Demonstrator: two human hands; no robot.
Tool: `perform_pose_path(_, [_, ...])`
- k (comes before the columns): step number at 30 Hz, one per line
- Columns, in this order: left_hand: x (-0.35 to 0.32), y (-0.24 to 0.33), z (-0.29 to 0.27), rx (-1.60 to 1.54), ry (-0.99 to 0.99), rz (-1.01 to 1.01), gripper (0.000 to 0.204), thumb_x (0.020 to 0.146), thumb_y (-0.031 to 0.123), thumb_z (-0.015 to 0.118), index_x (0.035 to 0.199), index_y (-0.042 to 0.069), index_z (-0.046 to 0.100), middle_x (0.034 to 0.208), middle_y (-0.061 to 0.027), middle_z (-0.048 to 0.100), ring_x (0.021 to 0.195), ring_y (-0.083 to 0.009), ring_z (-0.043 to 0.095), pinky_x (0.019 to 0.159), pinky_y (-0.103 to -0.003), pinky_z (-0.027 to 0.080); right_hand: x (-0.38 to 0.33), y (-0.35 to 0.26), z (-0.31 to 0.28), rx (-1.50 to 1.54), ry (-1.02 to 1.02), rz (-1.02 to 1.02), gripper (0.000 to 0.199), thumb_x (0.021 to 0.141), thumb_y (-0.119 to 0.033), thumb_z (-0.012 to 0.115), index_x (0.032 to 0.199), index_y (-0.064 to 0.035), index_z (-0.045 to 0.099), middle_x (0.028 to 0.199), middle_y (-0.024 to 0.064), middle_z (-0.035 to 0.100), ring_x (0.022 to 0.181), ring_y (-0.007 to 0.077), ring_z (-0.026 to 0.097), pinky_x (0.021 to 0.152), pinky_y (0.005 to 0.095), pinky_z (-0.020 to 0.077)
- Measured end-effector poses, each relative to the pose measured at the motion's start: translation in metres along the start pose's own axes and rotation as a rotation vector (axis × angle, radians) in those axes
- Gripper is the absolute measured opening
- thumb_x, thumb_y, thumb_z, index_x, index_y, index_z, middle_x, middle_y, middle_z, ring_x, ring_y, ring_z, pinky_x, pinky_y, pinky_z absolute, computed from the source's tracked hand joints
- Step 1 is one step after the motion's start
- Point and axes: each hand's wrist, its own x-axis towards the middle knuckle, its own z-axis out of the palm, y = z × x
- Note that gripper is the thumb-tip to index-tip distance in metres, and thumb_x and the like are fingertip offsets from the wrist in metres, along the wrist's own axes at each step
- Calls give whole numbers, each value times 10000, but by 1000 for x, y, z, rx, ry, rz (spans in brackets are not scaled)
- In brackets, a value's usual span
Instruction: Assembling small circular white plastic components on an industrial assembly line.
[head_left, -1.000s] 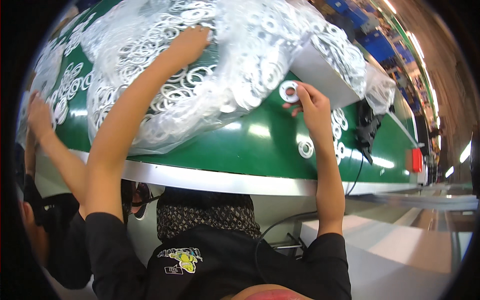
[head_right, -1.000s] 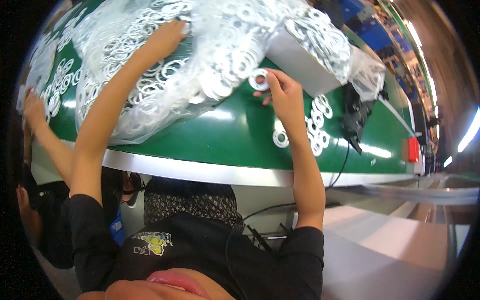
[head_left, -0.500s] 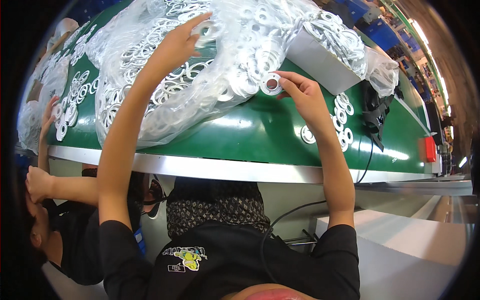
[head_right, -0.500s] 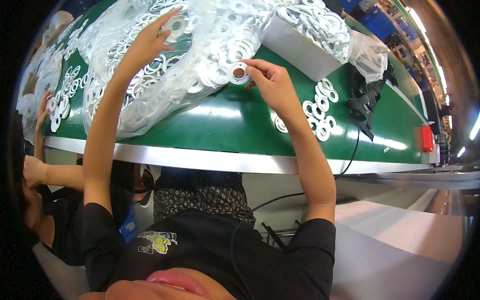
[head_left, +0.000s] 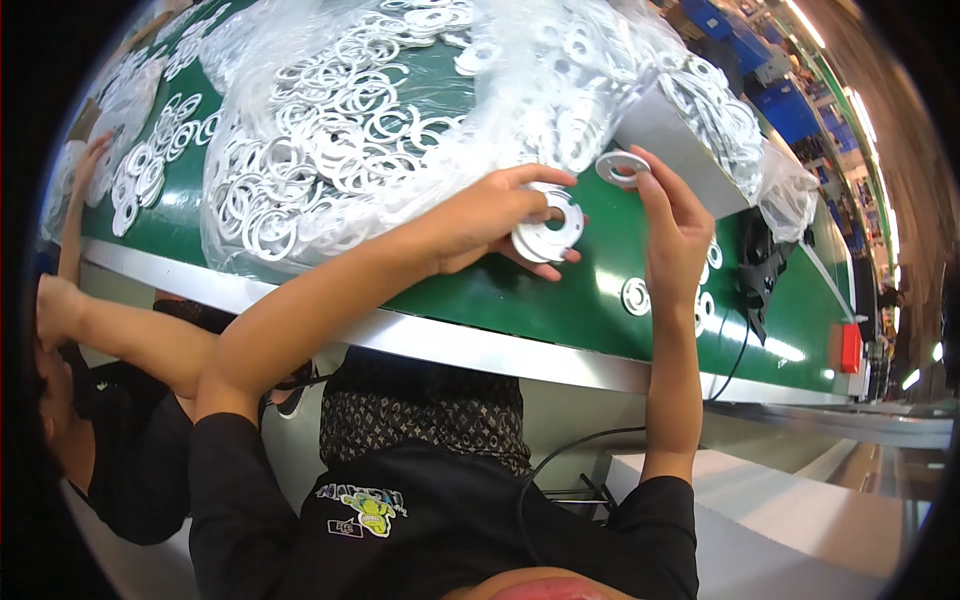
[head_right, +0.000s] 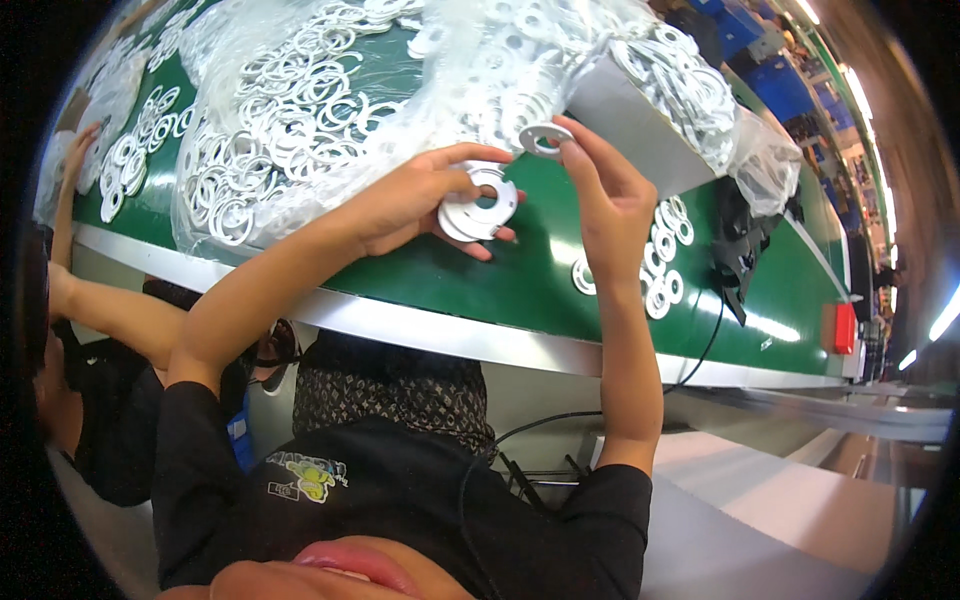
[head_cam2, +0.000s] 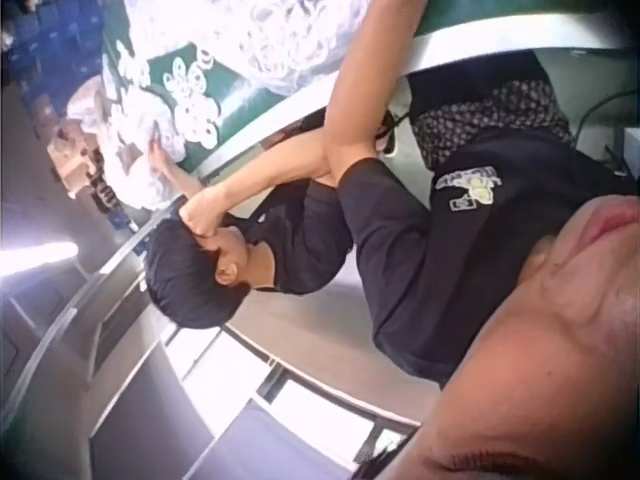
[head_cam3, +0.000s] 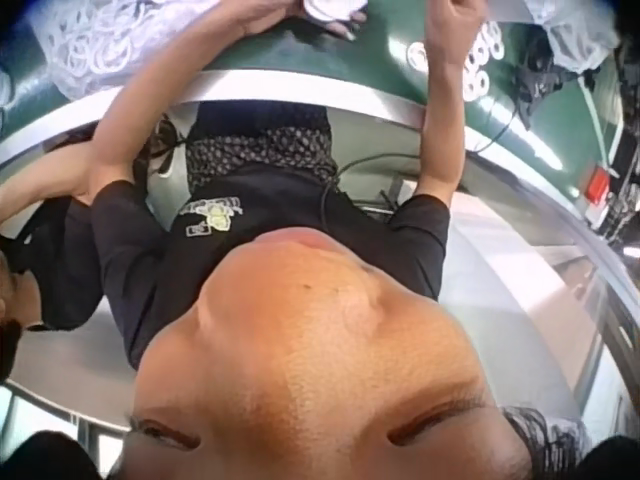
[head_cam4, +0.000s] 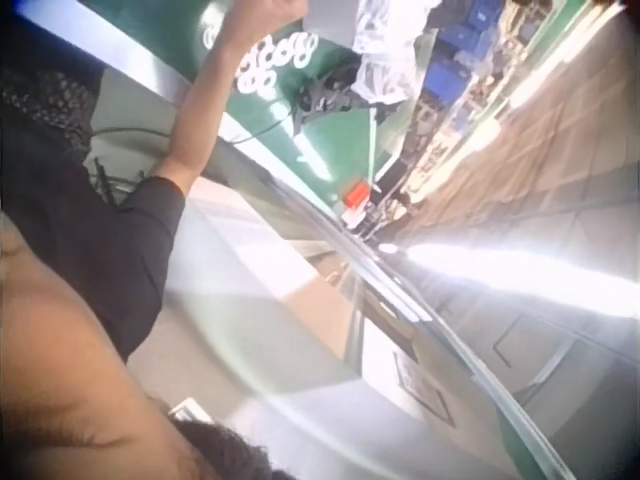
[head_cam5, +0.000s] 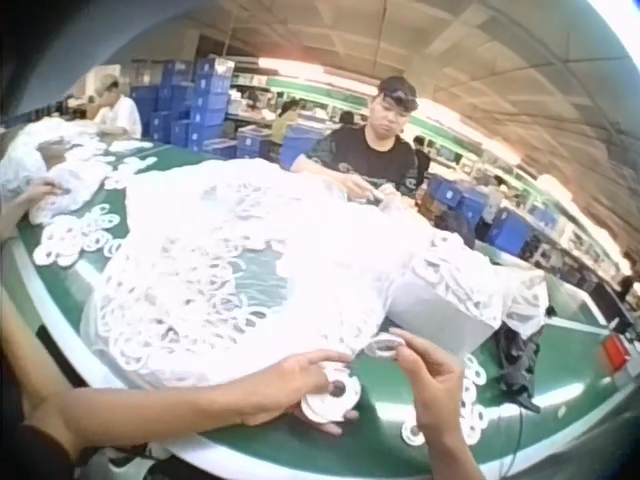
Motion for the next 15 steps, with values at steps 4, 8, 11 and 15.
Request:
perform_pose_path(4, [3, -13, 8, -260, -25, 33, 365, 928, 148, 347, 1252, 16, 449, 1045, -168, 587, 939, -303, 634, 749, -432, 580, -9, -4, -5, -520, -255, -562, 312, 714, 64, 638, 1006, -37, 690, 931, 114, 664, 841, 228, 625, 748, 299, 493])
perform_pose_path(8, [7, -15, -9, -318, -56, 57, 378, 958, 272, 332, 1203, 15, 462, 1087, -137, 570, 946, -234, 619, 792, -421, 558, -13, 3, 14, -676, -452, -632, 267, 716, 16, 667, 973, -54, 687, 1030, 68, 662, 985, 262, 599, 841, 347, 474])
perform_pose_path(11, [5, -22, -9, -252, -34, 76, 353, 963, 322, 419, 1155, 39, 506, 1017, -117, 598, 878, -212, 641, 734, -340, 561, -16, -3, 15, -672, -515, -600, 256, 722, -81, 700, 976, -50, 682, 1069, 81, 655, 1056, 281, 566, 898, 375, 443])
perform_pose_path(15, [13, -26, -2, -272, 68, 130, 304, 968, 259, 424, 1146, 28, 510, 1014, -115, 598, 849, -203, 648, 713, -333, 562, -17, -3, 14, -600, -455, -553, 261, 708, -83, 702, 964, -35, 682, 1042, 100, 660, 1027, 286, 571, 863, 370, 457])
